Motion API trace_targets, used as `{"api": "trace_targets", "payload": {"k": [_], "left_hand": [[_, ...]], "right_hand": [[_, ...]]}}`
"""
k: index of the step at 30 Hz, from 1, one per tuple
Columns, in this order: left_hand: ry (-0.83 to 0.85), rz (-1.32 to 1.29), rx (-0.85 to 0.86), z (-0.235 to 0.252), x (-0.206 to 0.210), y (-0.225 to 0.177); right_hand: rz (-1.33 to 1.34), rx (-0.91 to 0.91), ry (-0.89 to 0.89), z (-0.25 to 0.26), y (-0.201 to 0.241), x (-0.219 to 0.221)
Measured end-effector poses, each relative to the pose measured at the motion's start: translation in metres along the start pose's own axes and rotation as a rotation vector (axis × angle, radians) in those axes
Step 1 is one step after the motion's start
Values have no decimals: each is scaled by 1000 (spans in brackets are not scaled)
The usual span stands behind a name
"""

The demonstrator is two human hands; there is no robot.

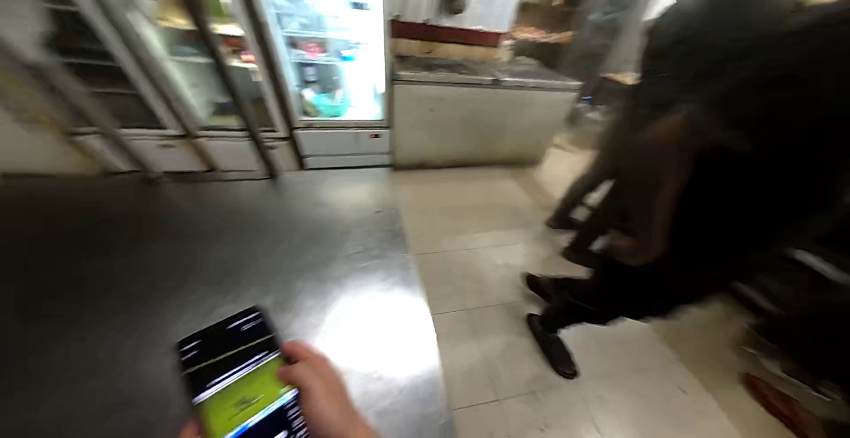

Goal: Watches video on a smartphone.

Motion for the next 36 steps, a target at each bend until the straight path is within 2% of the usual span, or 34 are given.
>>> {"api": "trace_targets", "payload": {"k": [1, 3, 8, 17, 29, 36], "left_hand": [[85, -53, 40, -1, -18, 6], [86, -52, 64, -4, -28, 14], [14, -85, 74, -1, -31, 27], [34, -124, 88, 0, -29, 29], [-20, -272, 7, -3, -29, 30], [4, -282, 2, -3, -29, 31]], "right_hand": [[30, 27, 47, -2, 2, 0], [76, 53, 98, -4, 5, 2], [99, 47, 104, -2, 1, 2], [98, 51, 87, -2, -1, 0], [154, 64, 39, -3, -5, -3], [129, 60, 13, -5, -4, -3]]}}
Point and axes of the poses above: each hand's wrist, its own z-axis towards the middle knuckle, its own x-axis out of the palm, y = z × x, the point moved 4 cm from there along z, towards the middle knuckle, and after that the axes turned 14 degrees about x, right-handed, at the moved point
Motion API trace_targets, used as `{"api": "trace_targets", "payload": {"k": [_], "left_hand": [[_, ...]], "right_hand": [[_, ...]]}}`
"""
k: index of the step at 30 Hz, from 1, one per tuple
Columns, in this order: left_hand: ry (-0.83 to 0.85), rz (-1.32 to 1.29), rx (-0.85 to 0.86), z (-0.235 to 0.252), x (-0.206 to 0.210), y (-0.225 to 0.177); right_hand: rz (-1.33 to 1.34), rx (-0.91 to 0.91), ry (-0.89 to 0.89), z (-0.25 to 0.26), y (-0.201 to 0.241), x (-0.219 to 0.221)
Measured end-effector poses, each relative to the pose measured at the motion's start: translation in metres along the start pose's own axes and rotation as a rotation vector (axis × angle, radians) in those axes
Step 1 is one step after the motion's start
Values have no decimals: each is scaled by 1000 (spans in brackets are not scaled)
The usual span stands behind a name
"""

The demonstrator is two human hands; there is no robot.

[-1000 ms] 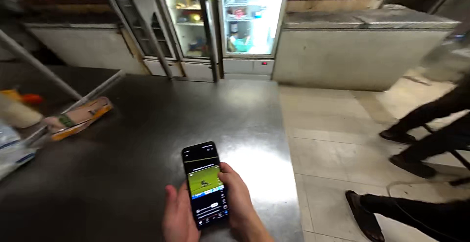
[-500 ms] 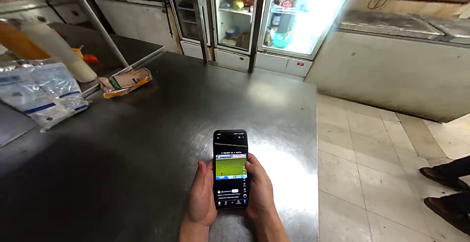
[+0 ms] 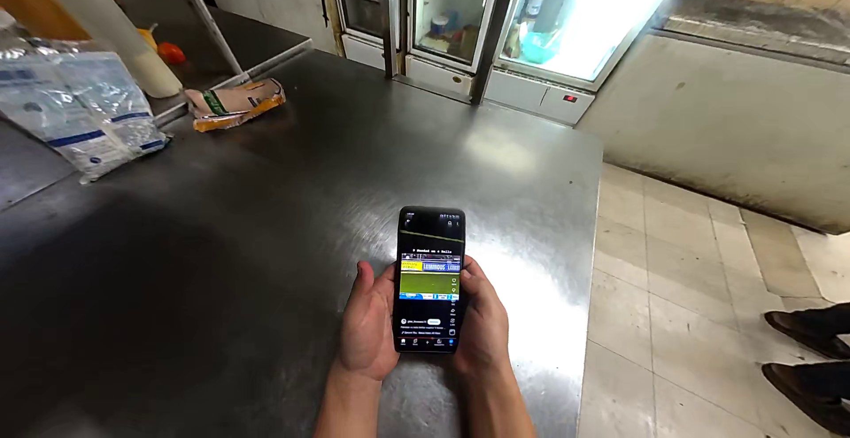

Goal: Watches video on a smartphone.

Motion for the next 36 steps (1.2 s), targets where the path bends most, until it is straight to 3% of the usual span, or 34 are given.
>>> {"api": "trace_targets", "payload": {"k": [36], "left_hand": [[12, -19, -5, 0, 0, -1]], "right_hand": [[-16, 4, 6, -1, 0, 2]]}}
Point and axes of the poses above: each hand's wrist, its own z-axis towards the middle knuckle, its own x-axis out of the palm, y = z × x, the point moved 4 cm from there along z, towards the middle knuckle, and after that the axes turned 14 degrees about x, right-handed, at the moved point
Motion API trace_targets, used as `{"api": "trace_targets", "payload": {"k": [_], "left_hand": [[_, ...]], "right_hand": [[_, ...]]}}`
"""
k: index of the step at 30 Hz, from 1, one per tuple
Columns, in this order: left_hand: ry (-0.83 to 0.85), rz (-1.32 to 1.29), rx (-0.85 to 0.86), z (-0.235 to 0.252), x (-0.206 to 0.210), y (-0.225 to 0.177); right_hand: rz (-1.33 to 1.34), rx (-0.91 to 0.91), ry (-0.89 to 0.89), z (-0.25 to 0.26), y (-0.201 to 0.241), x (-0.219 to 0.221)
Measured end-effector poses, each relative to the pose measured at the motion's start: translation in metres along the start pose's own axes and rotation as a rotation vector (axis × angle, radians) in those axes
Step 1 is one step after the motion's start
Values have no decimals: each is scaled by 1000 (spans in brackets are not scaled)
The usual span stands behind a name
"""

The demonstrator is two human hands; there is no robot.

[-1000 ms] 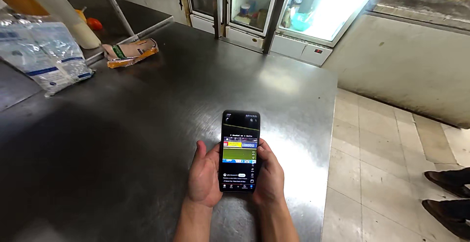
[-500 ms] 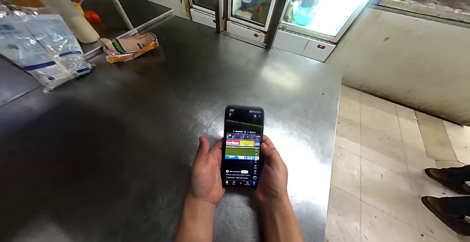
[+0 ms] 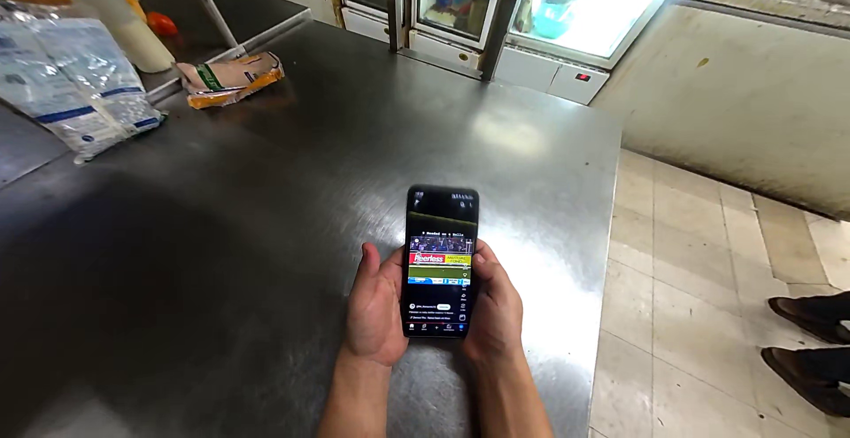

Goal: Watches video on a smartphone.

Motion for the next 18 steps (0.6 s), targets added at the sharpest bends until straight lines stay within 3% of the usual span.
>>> {"api": "trace_targets", "payload": {"k": [18], "left_hand": [[-26, 17, -4, -1, 0, 0]], "right_hand": [[-3, -1, -2, 0, 0, 0]]}}
Point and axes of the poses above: each hand's wrist, its own z-axis towards the middle knuckle, its own x-axis out of the palm, y = z × x, the point moved 4 cm from there along z, towards the middle knuckle, and after that the axes turned 14 degrees about x, right-handed, at the moved point
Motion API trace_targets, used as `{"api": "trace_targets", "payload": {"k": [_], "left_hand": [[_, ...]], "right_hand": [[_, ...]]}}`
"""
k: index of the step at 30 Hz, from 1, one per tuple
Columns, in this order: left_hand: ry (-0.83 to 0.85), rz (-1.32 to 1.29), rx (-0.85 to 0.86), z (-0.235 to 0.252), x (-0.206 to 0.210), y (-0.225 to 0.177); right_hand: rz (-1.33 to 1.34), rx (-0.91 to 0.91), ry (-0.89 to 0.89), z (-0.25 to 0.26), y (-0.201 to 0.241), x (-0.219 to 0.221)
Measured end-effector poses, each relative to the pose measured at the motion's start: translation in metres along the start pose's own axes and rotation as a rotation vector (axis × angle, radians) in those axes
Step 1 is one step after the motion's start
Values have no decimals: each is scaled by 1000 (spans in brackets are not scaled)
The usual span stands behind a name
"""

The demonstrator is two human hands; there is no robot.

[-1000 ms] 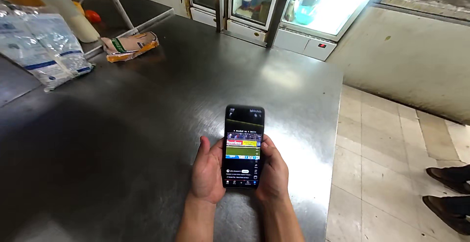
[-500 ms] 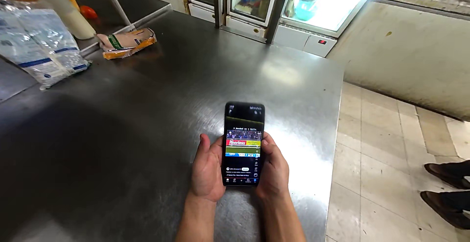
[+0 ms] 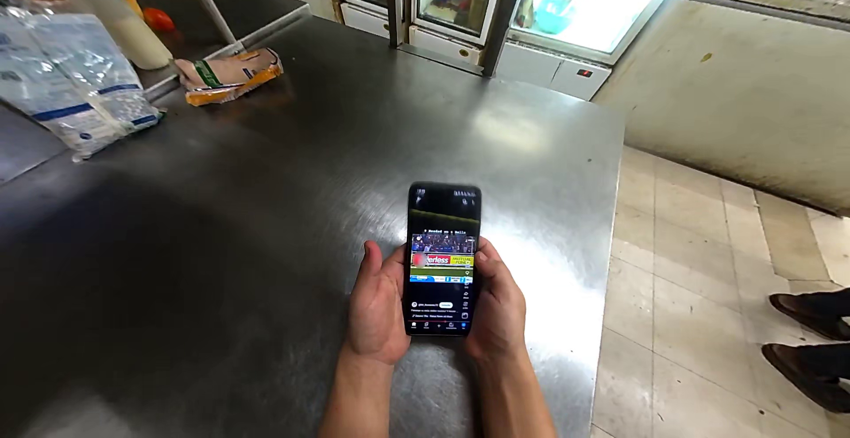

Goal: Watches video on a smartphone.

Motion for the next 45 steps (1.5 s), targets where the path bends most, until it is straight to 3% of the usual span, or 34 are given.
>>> {"api": "trace_targets", "payload": {"k": [45], "left_hand": [[17, 5, 9, 1, 2, -1]], "right_hand": [[5, 12, 14, 0, 1, 1]]}}
Point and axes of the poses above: each hand's wrist, its own z-axis towards the middle knuckle, its own x-axis out of the palm, y = z × x, the point moved 4 cm from there along z, towards the middle knuckle, and after that the axes turned 14 degrees about x, right-handed, at the moved point
